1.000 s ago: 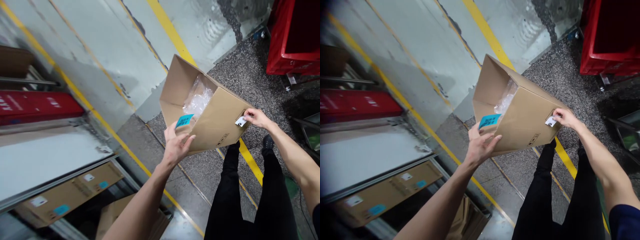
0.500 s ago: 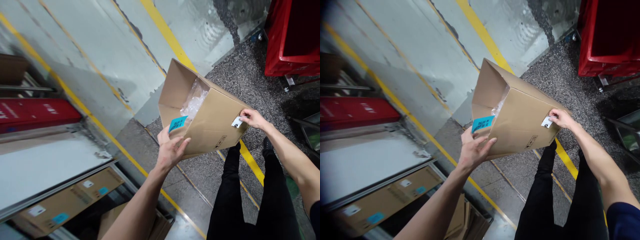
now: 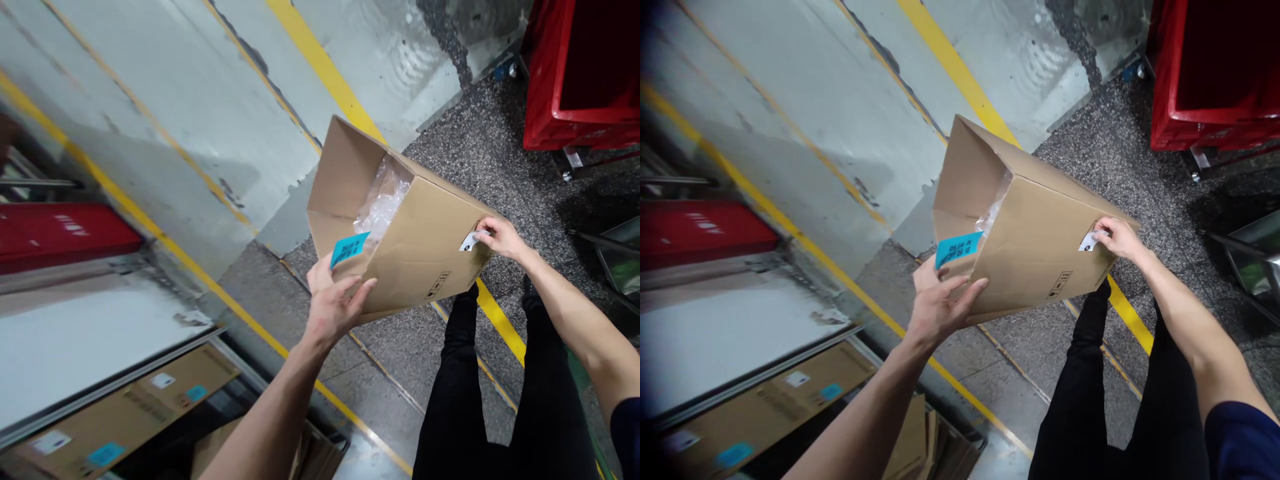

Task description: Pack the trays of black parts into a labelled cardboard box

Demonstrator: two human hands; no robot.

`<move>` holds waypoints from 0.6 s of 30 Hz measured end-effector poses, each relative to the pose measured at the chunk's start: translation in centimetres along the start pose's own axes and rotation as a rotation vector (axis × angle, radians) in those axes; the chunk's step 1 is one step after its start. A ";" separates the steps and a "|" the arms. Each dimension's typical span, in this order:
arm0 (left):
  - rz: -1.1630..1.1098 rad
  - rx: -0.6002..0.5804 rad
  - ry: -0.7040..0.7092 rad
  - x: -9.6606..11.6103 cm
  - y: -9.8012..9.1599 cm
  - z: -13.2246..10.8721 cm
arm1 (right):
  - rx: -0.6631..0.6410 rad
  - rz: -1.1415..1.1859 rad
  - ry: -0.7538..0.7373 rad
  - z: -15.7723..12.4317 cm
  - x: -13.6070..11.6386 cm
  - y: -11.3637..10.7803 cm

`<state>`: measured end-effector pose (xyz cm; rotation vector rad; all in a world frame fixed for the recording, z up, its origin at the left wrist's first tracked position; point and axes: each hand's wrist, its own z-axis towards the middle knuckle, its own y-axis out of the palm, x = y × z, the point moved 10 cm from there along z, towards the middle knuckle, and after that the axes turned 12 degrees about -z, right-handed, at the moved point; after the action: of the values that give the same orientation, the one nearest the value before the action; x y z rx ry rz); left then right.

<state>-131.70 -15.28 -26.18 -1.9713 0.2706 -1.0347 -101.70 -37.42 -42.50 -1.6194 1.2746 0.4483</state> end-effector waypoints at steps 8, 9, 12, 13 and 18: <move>-0.006 -0.010 -0.031 -0.4 0.1 0.1 | 0.059 -0.025 0.045 -0.7 0.5 0.3; -0.005 -0.009 -0.037 -0.5 0.1 0.1 | 0.069 -0.027 0.054 -0.8 0.6 0.3; -0.001 0.000 -0.047 -0.5 0.0 0.1 | 0.101 -0.030 0.097 -0.9 0.8 0.1; 0.001 -0.002 -0.042 -0.5 0.0 0.1 | 0.108 -0.025 0.113 -1.0 1.0 0.1; -0.001 0.010 -0.023 -0.9 0.0 -0.2 | 0.125 0.016 0.135 -0.9 1.3 0.0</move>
<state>-132.39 -14.92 -26.59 -1.9736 0.2520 -1.0114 -101.43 -38.86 -43.03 -1.5559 1.3894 0.2666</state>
